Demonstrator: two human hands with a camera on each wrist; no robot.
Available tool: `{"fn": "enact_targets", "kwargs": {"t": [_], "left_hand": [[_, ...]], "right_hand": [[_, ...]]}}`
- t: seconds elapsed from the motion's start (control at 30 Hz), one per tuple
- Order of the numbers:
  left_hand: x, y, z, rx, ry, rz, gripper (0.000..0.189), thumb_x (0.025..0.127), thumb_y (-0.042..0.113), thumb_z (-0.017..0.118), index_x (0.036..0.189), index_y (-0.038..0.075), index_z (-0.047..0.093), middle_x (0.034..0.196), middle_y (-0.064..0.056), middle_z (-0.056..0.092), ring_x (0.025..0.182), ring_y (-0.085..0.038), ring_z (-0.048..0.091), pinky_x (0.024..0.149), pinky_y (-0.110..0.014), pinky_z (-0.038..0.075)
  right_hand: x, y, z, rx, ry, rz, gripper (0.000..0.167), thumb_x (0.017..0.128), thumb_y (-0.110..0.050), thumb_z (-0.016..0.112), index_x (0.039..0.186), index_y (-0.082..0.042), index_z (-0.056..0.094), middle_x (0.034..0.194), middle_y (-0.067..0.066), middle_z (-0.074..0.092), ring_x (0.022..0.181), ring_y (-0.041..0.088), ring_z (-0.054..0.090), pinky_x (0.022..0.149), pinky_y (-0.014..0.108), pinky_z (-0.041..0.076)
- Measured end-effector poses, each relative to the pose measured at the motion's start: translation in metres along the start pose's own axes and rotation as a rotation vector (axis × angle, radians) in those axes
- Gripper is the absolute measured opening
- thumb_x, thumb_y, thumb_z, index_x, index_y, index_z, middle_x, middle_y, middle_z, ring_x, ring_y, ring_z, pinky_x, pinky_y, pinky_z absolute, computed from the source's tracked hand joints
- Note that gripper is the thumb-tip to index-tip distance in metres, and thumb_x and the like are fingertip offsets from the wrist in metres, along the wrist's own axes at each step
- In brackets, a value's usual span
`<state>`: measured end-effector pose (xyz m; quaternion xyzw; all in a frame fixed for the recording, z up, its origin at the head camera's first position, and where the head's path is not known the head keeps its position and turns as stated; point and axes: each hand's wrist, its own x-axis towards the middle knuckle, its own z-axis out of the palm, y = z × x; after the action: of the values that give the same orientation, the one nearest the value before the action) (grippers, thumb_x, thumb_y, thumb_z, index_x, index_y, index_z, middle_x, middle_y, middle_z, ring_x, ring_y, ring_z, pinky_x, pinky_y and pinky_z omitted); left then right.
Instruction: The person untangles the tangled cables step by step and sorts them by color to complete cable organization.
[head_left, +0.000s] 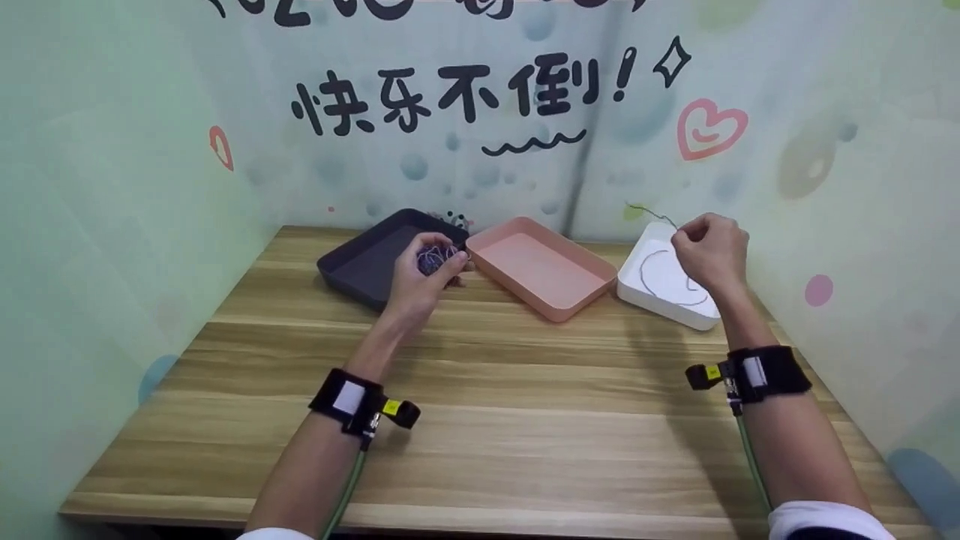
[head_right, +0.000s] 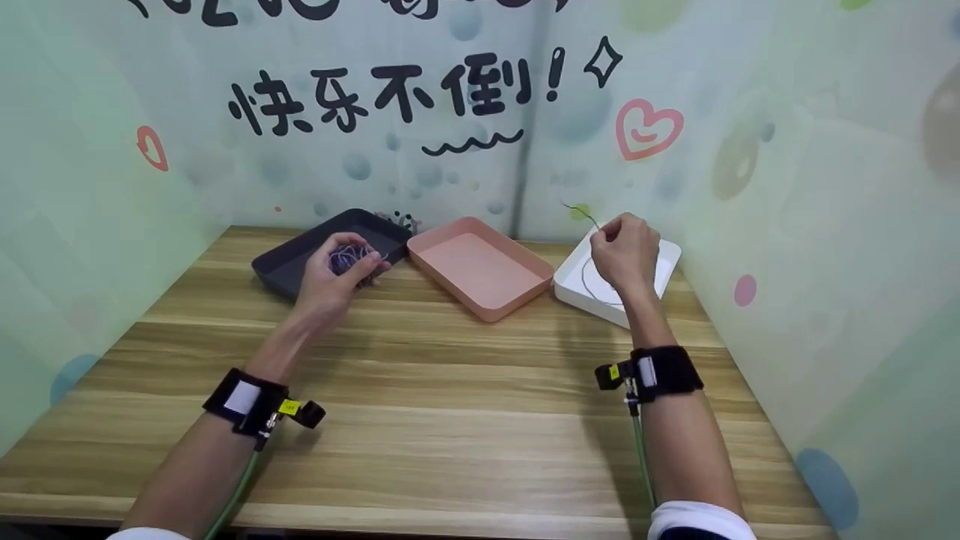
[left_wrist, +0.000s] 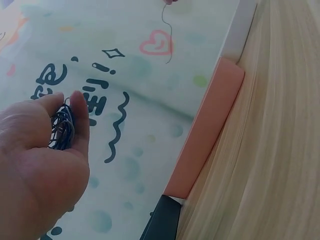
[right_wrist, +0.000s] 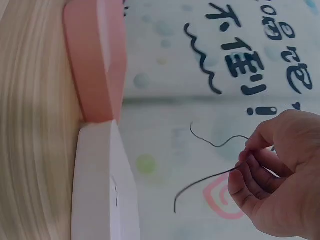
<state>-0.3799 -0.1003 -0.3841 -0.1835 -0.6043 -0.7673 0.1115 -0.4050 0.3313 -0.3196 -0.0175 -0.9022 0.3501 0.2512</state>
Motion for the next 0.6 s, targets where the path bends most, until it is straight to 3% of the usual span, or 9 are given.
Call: {"fn": "enact_targets", "kwargs": {"t": [0.13,0.2,0.27,0.33,0.4,0.47,0.6], "left_hand": [[0.0,0.001,0.001,-0.017,-0.036,-0.007,0.025,0.109,0.004,0.073,0.129,0.004,0.058,0.117,-0.021,0.078,0.102,-0.026,0.084,0.083,-0.033,0.07],[0.0,0.002,0.001,-0.009,-0.052,-0.005,0.024,0.109,0.005,0.073,0.129,0.005,0.059,0.115,-0.017,0.078,0.104,-0.033,0.083,0.083,-0.033,0.07],[-0.001,0.003,0.003,-0.006,-0.062,-0.007,0.023,0.109,0.005,0.074,0.128,0.007,0.06,0.113,-0.013,0.078,0.104,-0.035,0.082,0.082,-0.032,0.069],[-0.002,0.003,0.004,0.003,-0.074,-0.012,0.023,0.109,0.005,0.074,0.127,0.008,0.06,0.111,-0.01,0.078,0.103,-0.034,0.081,0.081,-0.032,0.069],[-0.002,0.002,0.005,0.009,-0.084,-0.016,0.024,0.109,0.005,0.074,0.128,0.006,0.059,0.108,-0.009,0.078,0.099,-0.027,0.081,0.081,-0.033,0.069],[-0.003,0.0,0.005,0.013,-0.091,-0.016,0.023,0.109,0.005,0.074,0.127,0.006,0.059,0.106,-0.009,0.078,0.094,-0.019,0.08,0.079,-0.033,0.068],[-0.004,-0.002,0.005,0.018,-0.1,-0.007,0.023,0.108,0.005,0.075,0.126,0.007,0.06,0.105,-0.013,0.078,0.091,-0.021,0.077,0.074,-0.027,0.065]], "right_hand": [[0.013,0.017,0.01,-0.077,0.042,0.004,0.03,0.103,-0.015,0.059,0.109,0.007,0.079,0.108,0.028,0.076,0.099,0.039,0.068,0.081,0.039,0.049],[0.018,0.024,0.015,-0.12,0.051,0.001,0.03,0.101,-0.012,0.058,0.102,0.009,0.08,0.104,0.029,0.078,0.1,0.042,0.069,0.082,0.044,0.05],[0.024,0.032,0.02,-0.168,0.05,-0.006,0.029,0.097,-0.009,0.056,0.08,0.003,0.077,0.08,0.02,0.074,0.087,0.039,0.066,0.073,0.044,0.048],[0.029,0.04,0.025,-0.22,0.037,-0.008,0.034,0.092,-0.006,0.054,0.06,-0.005,0.065,0.059,0.009,0.059,0.074,0.034,0.059,0.062,0.041,0.042],[0.032,0.047,0.03,-0.269,0.012,-0.007,0.04,0.088,-0.003,0.051,0.049,-0.015,0.047,0.053,-0.001,0.041,0.069,0.029,0.05,0.055,0.038,0.033],[0.034,0.052,0.036,-0.305,-0.011,-0.007,0.043,0.085,-0.002,0.05,0.049,-0.02,0.035,0.054,-0.004,0.033,0.067,0.029,0.047,0.053,0.038,0.03],[0.033,0.058,0.047,-0.356,-0.059,-0.001,0.038,0.088,-0.001,0.05,0.056,-0.017,0.036,0.066,0.008,0.047,0.073,0.034,0.054,0.058,0.047,0.044]]}}
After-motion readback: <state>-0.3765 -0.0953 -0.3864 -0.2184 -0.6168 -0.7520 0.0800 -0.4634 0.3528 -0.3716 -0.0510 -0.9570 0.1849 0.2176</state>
